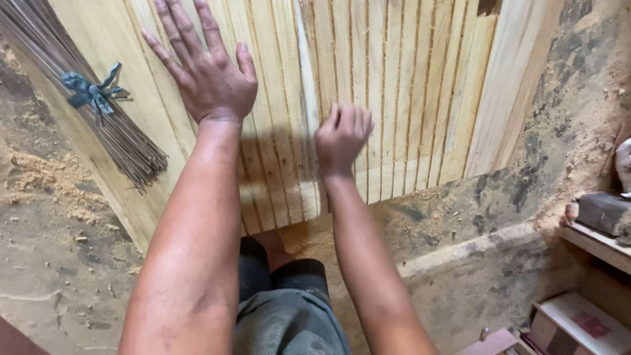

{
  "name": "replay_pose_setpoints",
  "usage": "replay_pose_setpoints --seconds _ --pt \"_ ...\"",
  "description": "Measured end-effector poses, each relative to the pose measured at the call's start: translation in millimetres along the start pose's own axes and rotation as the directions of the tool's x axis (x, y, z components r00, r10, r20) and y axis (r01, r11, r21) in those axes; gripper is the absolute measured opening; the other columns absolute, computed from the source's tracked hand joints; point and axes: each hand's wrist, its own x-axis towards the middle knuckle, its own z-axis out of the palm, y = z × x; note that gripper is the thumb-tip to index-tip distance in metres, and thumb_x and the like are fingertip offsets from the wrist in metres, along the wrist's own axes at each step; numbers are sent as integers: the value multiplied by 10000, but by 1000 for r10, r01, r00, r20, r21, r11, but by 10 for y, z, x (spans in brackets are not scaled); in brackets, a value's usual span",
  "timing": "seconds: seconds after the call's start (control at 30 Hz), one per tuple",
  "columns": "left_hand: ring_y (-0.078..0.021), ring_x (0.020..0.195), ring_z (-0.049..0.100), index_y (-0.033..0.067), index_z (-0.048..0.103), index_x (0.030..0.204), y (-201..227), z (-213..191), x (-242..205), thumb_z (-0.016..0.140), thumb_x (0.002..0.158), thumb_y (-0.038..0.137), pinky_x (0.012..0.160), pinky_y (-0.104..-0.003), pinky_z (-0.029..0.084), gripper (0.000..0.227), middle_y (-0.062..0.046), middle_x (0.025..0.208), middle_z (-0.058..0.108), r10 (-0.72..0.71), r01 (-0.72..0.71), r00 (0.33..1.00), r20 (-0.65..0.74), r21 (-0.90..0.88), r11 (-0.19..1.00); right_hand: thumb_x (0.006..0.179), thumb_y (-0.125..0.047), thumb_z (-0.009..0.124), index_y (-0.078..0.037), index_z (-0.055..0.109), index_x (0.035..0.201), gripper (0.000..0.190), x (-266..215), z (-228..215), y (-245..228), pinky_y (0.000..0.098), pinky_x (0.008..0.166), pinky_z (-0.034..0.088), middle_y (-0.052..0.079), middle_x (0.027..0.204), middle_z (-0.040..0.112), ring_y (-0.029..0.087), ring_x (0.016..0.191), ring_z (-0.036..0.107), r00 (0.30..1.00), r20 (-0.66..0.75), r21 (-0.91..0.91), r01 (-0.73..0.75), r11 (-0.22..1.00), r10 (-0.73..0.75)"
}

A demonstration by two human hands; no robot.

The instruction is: The person smooths a large wooden panel by hand and with a small metal tool. They rub the surface repeatedly and scrape along the grain to remove roughness.

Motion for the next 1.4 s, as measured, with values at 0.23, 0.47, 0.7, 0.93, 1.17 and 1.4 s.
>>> replay_pose_setpoints --seconds 0.23,0.47,0.7,0.93,1.17,1.4 --pt "-392 1622 52 62 205 1713 30 -45 33 463 1073 477 1292 -636 5 805 -269 1734 71 0 0 1000 -19 -5 1000 1003 -78 555 -112 579 833 175 952 497 -92 334 794 426 52 791 540 205 787 467 989 -82 44 125 991 -121" --pt "-384 1622 61 80 228 1711 -13 12 73 462 1075 473 1287 -648 15 783 -260 1736 80 14 -14 998 -63 -4 1000 940 -11 586 -81 653 877 115 1409 796 -223 346 769 466 85 809 625 213 804 545 992 -101 78 88 993 -80" --pt "-394 1621 75 64 252 1712 -70 76 97 464 1078 475 1277 -662 15 785 -263 1734 85 32 -32 992 -120 -3 999 978 -92 596 -78 604 865 114 895 483 -117 400 823 449 93 825 601 238 856 531 985 -96 -83 133 988 -141" --pt "-394 1610 78 45 294 1689 -103 165 113 479 1049 476 1267 -657 16 793 -271 1721 95 49 -49 986 -159 3 999 860 -95 592 -57 615 839 50 2391 1369 -367 444 761 459 114 816 639 271 801 592 959 -245 -47 136 990 -143" --pt "-401 1612 107 35 335 1676 -85 162 117 498 1053 467 1264 -660 28 776 -280 1723 129 84 -79 969 -233 31 996 970 -66 600 -73 614 859 112 1421 623 -368 367 801 445 79 812 605 215 816 534 996 -37 54 80 995 -78" --pt "-411 1597 159 21 363 1651 -80 226 121 550 988 453 1261 -664 58 813 -280 1705 175 90 -86 953 -288 25 996 941 -53 613 -38 654 896 62 2253 1166 -432 398 783 457 125 813 620 272 824 569 967 -175 14 192 981 -187"
